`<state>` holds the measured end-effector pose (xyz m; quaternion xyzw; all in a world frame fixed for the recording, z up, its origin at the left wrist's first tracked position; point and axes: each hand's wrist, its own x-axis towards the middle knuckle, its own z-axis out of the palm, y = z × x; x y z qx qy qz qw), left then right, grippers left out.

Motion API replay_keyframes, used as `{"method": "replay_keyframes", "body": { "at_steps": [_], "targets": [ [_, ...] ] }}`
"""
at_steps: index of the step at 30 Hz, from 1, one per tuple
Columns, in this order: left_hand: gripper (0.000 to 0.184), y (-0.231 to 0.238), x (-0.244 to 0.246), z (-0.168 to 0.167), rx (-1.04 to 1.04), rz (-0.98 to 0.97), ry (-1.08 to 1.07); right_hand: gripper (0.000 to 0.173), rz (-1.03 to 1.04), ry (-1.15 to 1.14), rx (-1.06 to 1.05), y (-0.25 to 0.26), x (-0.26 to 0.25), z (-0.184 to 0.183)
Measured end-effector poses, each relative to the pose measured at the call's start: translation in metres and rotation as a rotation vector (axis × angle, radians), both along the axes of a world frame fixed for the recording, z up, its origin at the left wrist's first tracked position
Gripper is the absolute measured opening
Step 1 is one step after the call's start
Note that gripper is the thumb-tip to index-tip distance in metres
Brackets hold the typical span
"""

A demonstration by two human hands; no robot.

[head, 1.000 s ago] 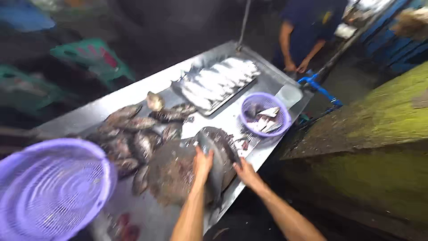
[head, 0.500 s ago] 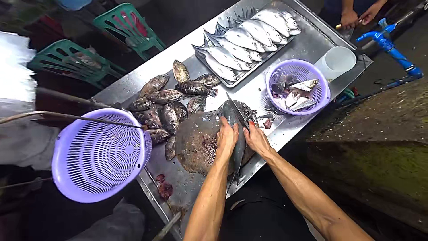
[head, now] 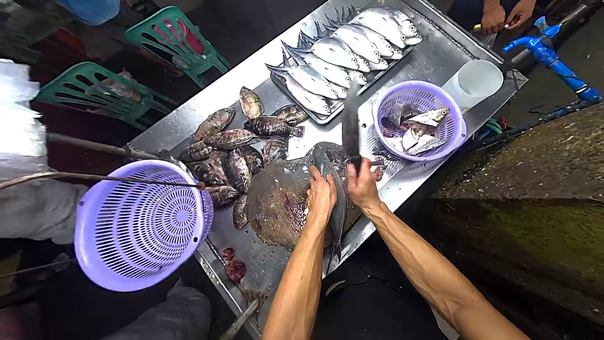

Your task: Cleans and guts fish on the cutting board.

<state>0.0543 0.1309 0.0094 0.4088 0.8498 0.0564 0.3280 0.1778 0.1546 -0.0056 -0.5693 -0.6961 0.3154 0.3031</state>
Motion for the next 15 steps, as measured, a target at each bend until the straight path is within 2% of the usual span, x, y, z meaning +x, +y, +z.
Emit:
{"method": "replay_keyframes", "body": {
  "at_steps": [2,3,4,6,8,10,11,13,14,15],
  "targets": [
    [0.069,0.000,0.002,0.002,-0.012,-0.010,0.007,0.047,0.228,-0.249,-0.474,0.015,0.006,-0.002],
    [0.069,0.002,0.001,0.002,-0.013,-0.010,0.010,0.047,0.296,-0.317,-0.562,0.027,0.008,0.004],
    [0.069,0.004,0.000,0.002,-0.006,-0.006,0.004,0.047,0.308,-0.339,-0.563,0.037,0.011,0.015],
    [0.069,-0.001,-0.002,-0.001,0.005,-0.006,-0.014,0.044,0.167,-0.211,-0.401,0.036,0.015,0.039],
    [0.069,0.000,-0.005,-0.002,0.014,-0.003,-0.029,0.041,-0.025,0.040,-0.097,0.033,0.007,0.051],
    [0.068,0.000,-0.007,-0.003,0.023,0.000,-0.042,0.043,-0.130,0.160,0.126,0.025,-0.006,0.033],
    [0.068,-0.002,-0.007,-0.004,0.030,-0.004,-0.048,0.045,-0.115,0.110,0.098,0.016,-0.008,0.015],
    [0.067,-0.003,-0.010,-0.005,0.046,-0.012,-0.053,0.047,0.092,-0.156,-0.310,0.006,-0.004,-0.003],
    [0.066,-0.005,-0.010,-0.006,0.051,-0.006,-0.057,0.048,0.206,-0.267,-0.500,0.012,-0.002,0.000],
    [0.065,-0.006,-0.011,-0.008,0.059,-0.001,-0.054,0.047,0.279,-0.322,-0.605,0.022,0.000,0.005]
  ]
}}
